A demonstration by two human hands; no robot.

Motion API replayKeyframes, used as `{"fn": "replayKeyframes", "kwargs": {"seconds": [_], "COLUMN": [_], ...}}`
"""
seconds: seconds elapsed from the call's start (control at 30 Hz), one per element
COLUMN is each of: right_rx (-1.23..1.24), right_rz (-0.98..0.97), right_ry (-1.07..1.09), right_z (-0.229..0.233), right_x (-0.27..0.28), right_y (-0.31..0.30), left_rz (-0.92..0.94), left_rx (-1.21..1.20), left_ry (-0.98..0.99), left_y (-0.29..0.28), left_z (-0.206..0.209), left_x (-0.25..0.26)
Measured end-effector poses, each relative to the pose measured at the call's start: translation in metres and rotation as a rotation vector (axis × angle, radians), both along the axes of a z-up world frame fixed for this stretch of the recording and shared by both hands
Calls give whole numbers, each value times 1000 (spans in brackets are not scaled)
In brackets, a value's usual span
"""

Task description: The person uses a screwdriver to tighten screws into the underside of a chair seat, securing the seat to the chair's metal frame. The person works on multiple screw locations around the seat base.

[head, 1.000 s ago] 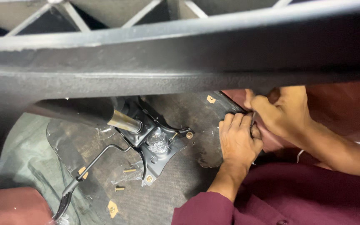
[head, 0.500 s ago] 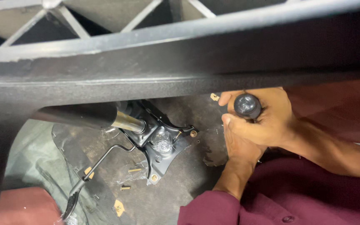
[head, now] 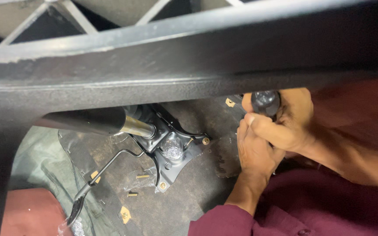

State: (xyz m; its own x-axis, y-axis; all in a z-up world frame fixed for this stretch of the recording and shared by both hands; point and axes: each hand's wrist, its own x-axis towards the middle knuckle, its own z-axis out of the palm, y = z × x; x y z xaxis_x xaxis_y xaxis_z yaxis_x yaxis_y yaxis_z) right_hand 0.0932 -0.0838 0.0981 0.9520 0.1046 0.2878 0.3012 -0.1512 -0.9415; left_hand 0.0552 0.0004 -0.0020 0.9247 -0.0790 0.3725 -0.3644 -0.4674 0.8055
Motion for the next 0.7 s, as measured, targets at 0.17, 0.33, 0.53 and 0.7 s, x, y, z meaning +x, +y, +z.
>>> {"fn": "replayKeyframes", "kwargs": {"seconds": [0.17,0.33,0.53,0.7], "right_rx": [-50,-48,-78,89], "right_rz": [118,50,21,110], "right_ry": [-156,46,-18,-71], "right_z": [-6,-13,-14,-13], "right_x": [13,21,11,-1], "right_y": [0,0,3,7], "left_rz": [13,21,0,6], "left_rx": [-19,-10,49,23], "left_ry": [-11,99,49,85], "left_y": [-7,-7,-8,-6], "left_z": [-15,-12,-4,-5], "left_x": [6,8,8,-2]}}
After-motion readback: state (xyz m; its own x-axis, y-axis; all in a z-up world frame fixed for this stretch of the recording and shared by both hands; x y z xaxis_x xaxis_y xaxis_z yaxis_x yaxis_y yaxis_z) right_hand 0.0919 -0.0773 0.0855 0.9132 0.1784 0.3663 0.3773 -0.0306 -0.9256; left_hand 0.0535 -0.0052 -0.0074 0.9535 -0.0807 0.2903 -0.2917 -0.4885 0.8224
